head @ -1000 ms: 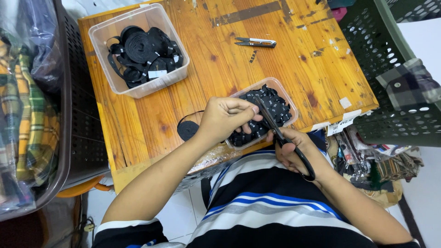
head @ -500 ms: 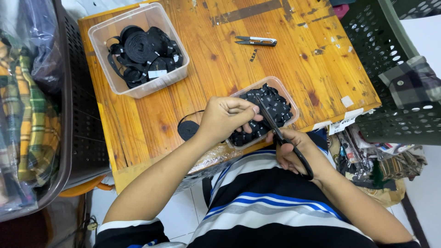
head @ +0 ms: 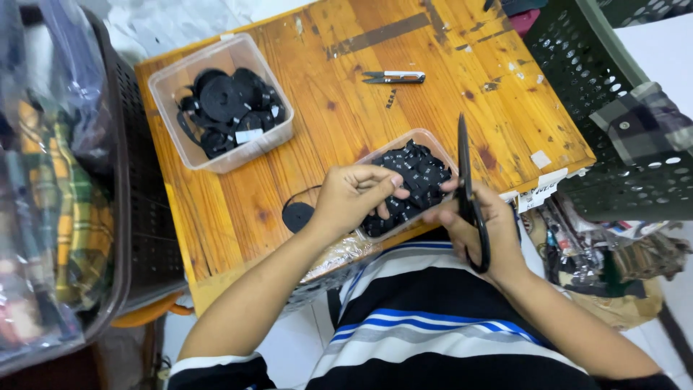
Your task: The person uses scissors to cut a black fabric strip into small pieces over a plastic container on a wooden table. The cut pieces fall into the container as the person continues cutting repeatedly.
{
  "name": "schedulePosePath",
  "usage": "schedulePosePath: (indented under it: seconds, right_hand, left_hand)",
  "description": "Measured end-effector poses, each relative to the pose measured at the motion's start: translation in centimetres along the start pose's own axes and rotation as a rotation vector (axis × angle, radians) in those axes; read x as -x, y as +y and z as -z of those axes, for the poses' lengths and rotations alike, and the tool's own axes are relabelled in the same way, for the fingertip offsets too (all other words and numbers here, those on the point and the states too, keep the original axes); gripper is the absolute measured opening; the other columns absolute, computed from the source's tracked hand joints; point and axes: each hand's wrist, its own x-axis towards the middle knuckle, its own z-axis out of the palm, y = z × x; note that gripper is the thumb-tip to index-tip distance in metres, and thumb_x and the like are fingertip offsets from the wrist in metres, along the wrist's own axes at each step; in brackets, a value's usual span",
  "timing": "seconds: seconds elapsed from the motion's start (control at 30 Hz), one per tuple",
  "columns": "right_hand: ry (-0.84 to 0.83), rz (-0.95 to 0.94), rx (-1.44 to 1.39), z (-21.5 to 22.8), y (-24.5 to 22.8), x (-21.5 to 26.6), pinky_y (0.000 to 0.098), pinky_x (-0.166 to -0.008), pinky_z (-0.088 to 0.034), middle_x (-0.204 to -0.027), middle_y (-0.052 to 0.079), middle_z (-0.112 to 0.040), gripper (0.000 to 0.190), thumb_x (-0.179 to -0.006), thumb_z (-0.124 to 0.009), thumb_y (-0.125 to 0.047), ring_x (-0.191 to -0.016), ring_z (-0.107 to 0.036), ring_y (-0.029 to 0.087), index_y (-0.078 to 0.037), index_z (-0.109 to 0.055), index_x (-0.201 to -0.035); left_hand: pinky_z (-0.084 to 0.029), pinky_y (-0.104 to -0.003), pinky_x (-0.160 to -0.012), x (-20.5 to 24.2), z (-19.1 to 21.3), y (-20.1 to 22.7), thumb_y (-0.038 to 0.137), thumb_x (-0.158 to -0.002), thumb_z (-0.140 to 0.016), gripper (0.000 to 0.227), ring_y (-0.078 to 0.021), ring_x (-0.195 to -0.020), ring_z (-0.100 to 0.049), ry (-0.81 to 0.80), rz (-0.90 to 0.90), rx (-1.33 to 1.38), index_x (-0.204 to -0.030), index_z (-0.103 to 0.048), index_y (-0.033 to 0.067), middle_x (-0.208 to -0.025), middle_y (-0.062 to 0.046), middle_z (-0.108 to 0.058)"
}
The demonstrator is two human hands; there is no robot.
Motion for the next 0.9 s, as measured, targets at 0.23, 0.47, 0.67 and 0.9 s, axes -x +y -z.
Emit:
schedulePosePath:
  seconds: [0.23,0.47,0.67,0.9]
  right_hand:
    - [0.034,0.013,0.019,-1.4,-0.7,-3.6,0.013,-0.029,-0.028,-0.077,0.014,-0.065,0.043,-0.065,-0.068,0.0,-0.031,-0.04,0.003,-0.005,-0.046,-0.102]
    - [0.029,-0.048,0.005,-1.7,0.3,-5.0,0.0128,-0.03,-0.03,-0.068,0.01,-0.063,0.044,-0.062,-0.067,0.005,-0.032,-0.041,0.004,-0.006,-0.049,-0.101]
    - [0.07,-0.033,-0.09,-0.8,-0.2,-5.2,0.0161,-0.02,-0.026,-0.065,0.011,-0.061,0.044,-0.062,-0.064,0.007,-0.021,-0.037,0.007,-0.005,-0.048,-0.101]
    - [0.004,-0.009,-0.073,-0.7,-4.0,-1.9,0.012,-0.027,-0.029,-0.09,0.016,-0.063,0.068,-0.067,-0.061,-0.001,-0.038,-0.045,0.003,-0.012,-0.03,-0.127]
  left_hand:
    - [-0.041,-0.014,-0.038,-0.2,0.0,-0.4,0.012,-0.081,-0.058,0.013,-0.0106,-0.044,-0.059,-0.029,0.008,-0.043,-0.087,-0.064,0.002,-0.071,-0.012,-0.067]
    - [-0.041,-0.014,-0.037,0.0,-0.3,-0.3,0.011,-0.08,-0.06,0.012,-0.0103,-0.044,-0.059,-0.033,0.013,-0.044,-0.086,-0.065,0.0013,-0.07,-0.012,-0.067]
    - [-0.041,-0.014,-0.036,-0.4,-0.1,-0.9,0.006,-0.077,-0.061,0.013,-0.0121,-0.043,-0.059,-0.011,0.005,0.0,-0.088,-0.063,-0.0019,-0.07,-0.016,-0.066]
    - [-0.039,-0.015,-0.032,-1.2,0.8,-1.2,0.003,-0.076,-0.061,0.013,-0.0128,-0.038,-0.056,-0.003,0.051,0.082,-0.085,-0.062,-0.0064,-0.066,-0.02,-0.064]
